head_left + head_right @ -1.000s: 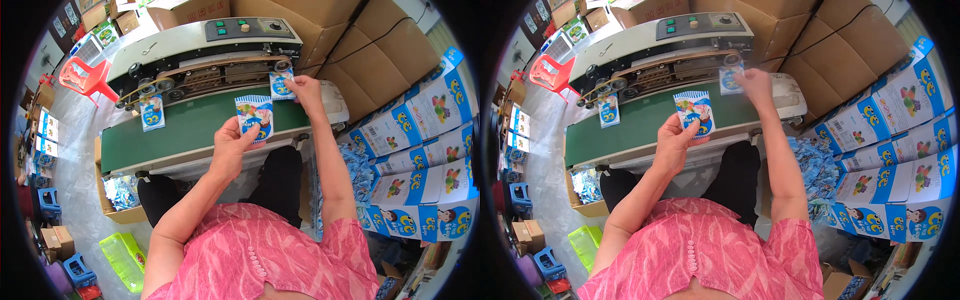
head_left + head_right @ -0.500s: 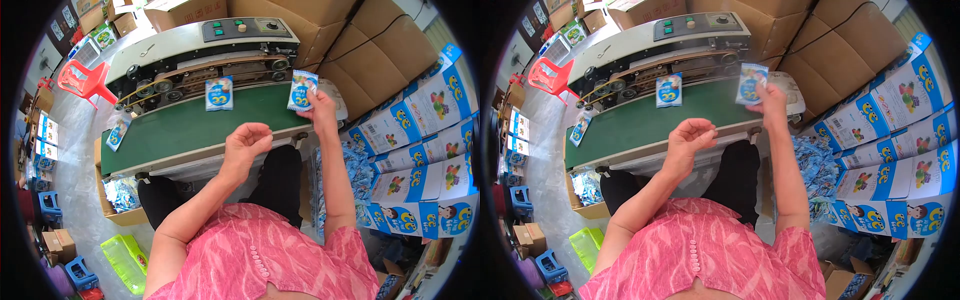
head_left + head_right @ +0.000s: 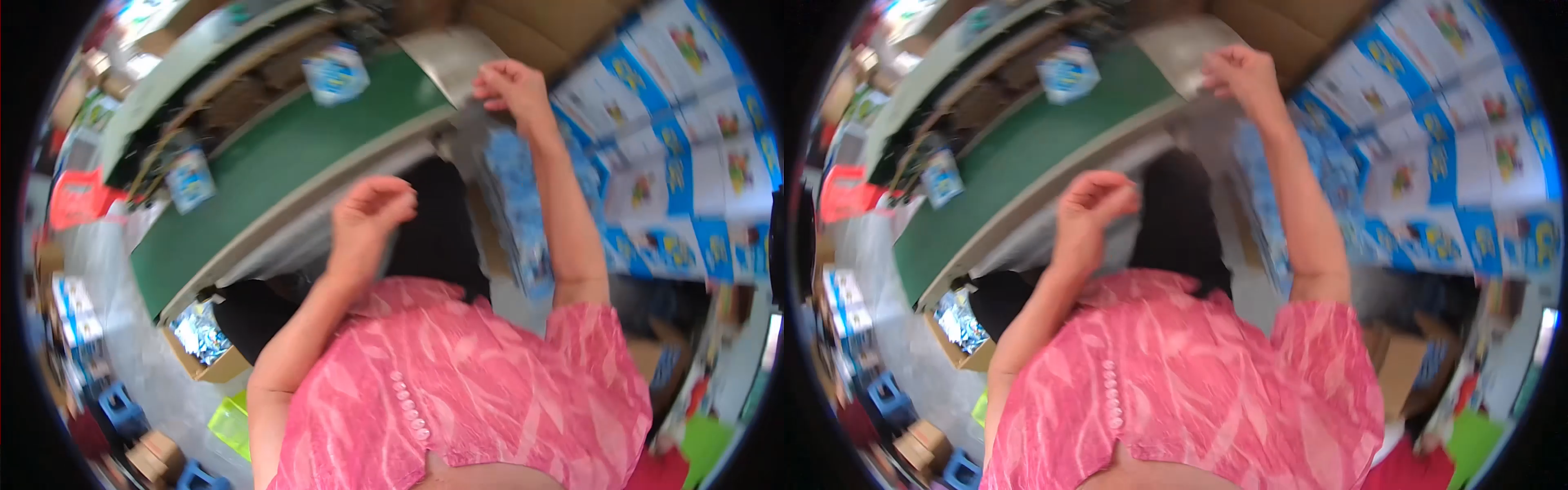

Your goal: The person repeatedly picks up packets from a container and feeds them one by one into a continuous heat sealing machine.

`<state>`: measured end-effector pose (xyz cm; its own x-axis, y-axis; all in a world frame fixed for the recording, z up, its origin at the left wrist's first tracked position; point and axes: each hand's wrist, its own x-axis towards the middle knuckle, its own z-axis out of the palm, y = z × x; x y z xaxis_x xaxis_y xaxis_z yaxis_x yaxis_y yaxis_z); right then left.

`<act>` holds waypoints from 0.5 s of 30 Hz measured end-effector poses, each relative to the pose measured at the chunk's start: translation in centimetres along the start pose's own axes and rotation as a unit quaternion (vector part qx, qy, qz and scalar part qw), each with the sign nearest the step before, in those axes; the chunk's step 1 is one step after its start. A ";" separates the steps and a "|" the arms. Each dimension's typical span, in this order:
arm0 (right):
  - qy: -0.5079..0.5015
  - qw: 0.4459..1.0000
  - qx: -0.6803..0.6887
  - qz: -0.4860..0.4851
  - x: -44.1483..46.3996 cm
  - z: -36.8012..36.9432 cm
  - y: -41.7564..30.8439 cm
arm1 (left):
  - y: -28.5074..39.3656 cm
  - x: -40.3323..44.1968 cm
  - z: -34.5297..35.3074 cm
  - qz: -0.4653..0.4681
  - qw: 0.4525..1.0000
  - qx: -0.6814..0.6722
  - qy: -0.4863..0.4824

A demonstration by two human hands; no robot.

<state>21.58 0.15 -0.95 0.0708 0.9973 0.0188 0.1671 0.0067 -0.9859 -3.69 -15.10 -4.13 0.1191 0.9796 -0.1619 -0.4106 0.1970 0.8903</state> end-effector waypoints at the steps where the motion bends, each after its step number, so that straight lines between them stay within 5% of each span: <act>1: 0.021 0.999 -0.043 0.007 -2.3 -3.4 0.0 | -0.6 -0.3 0.1 -0.012 1.000 0.016 -0.009; 7: 0.051 0.906 -0.392 0.152 -15.2 -28.2 10.1 | -3.2 -0.2 2.3 -0.084 0.993 0.062 -0.058; 9: 0.101 0.891 -0.344 0.280 -19.7 -30.4 14.2 | -3.8 0.1 3.0 -0.091 0.991 0.073 -0.063; 15: 0.161 0.751 -0.599 0.226 -25.6 -31.2 21.0 | -5.3 0.3 4.5 -0.128 0.979 0.130 -0.093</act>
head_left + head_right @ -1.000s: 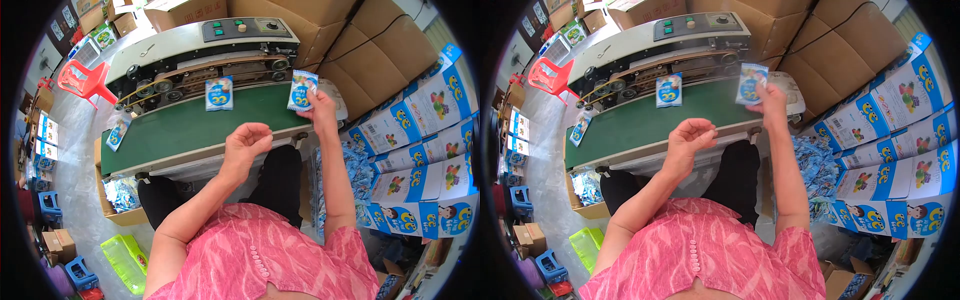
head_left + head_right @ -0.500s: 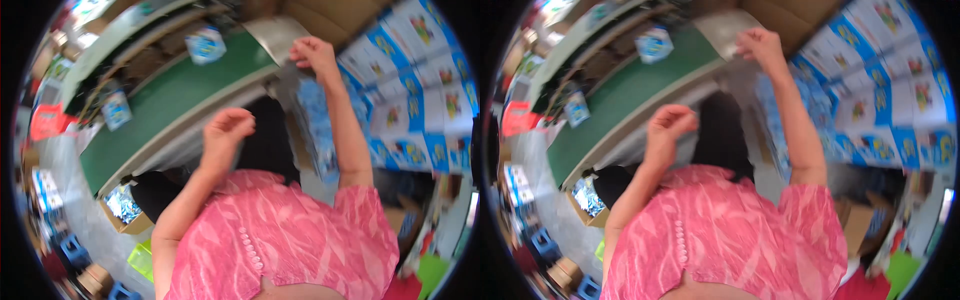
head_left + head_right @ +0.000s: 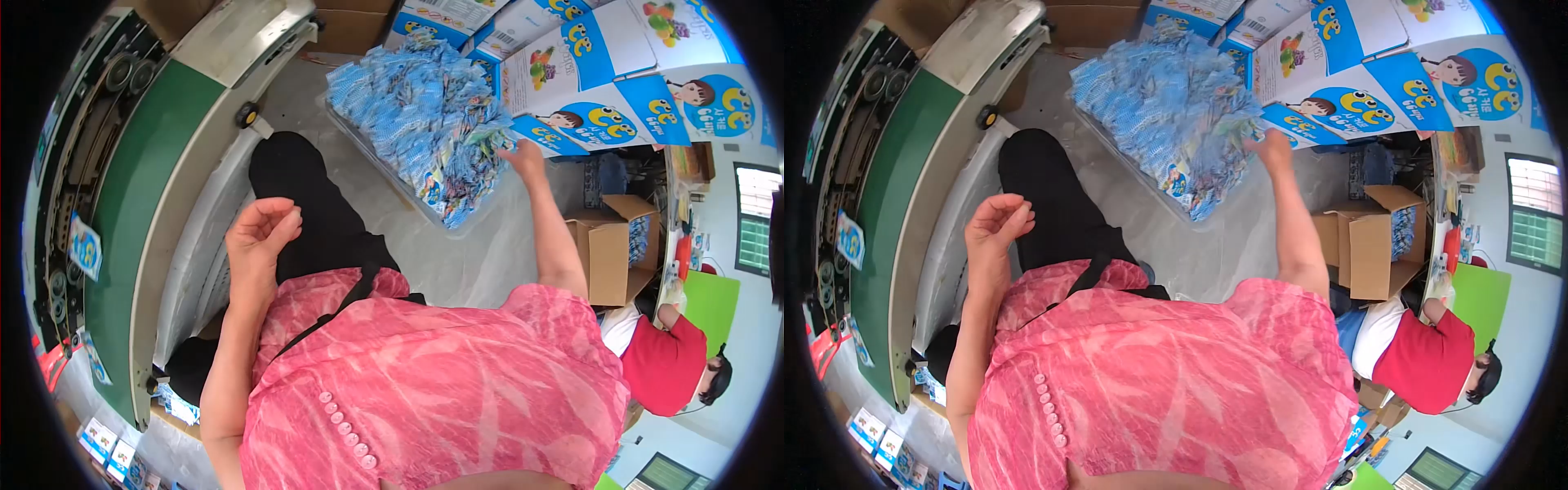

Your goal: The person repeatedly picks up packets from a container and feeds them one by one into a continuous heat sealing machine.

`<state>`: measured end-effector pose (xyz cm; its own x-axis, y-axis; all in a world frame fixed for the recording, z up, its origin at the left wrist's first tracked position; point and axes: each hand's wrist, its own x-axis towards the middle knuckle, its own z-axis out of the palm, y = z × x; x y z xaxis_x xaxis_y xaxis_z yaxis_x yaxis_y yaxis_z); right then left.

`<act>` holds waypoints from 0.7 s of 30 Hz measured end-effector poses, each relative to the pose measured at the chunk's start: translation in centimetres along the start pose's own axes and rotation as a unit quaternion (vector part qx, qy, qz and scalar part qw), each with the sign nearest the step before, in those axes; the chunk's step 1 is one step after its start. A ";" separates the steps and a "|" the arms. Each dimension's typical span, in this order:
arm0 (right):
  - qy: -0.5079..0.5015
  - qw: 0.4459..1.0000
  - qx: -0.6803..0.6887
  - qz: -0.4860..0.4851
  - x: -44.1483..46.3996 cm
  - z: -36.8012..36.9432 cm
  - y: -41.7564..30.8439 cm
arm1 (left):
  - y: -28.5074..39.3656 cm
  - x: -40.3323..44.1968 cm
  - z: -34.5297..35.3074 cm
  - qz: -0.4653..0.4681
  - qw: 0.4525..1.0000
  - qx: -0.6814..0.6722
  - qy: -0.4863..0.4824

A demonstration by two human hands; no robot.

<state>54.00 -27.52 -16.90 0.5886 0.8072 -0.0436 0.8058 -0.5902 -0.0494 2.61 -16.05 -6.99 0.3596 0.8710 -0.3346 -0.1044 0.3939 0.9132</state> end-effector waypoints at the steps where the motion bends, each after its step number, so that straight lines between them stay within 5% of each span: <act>1: 0.006 0.999 0.048 0.022 -0.9 0.0 -1.7 | -0.3 0.0 0.1 -0.004 1.000 0.011 0.000; 10: 0.213 0.968 -0.017 0.131 0.3 7.5 -0.7 | -0.2 0.8 1.4 -0.020 0.999 0.034 0.015; 18: 0.138 0.989 -0.043 -0.004 2.4 9.9 2.9 | -1.0 1.8 2.6 -0.038 0.998 0.053 -0.008; 19: 0.196 0.980 -0.023 -0.034 2.7 13.0 5.1 | -1.3 1.8 2.6 -0.032 0.998 0.056 -0.008; 21: 0.159 0.983 0.092 0.003 2.1 12.7 4.4 | -1.3 2.0 2.9 -0.031 0.996 0.077 -0.015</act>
<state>58.00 -28.51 -29.85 0.6081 0.7471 0.2684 0.7936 -0.5628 -0.2313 6.10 -15.71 -8.18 0.3897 0.8362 -0.3859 0.0608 0.3948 0.9168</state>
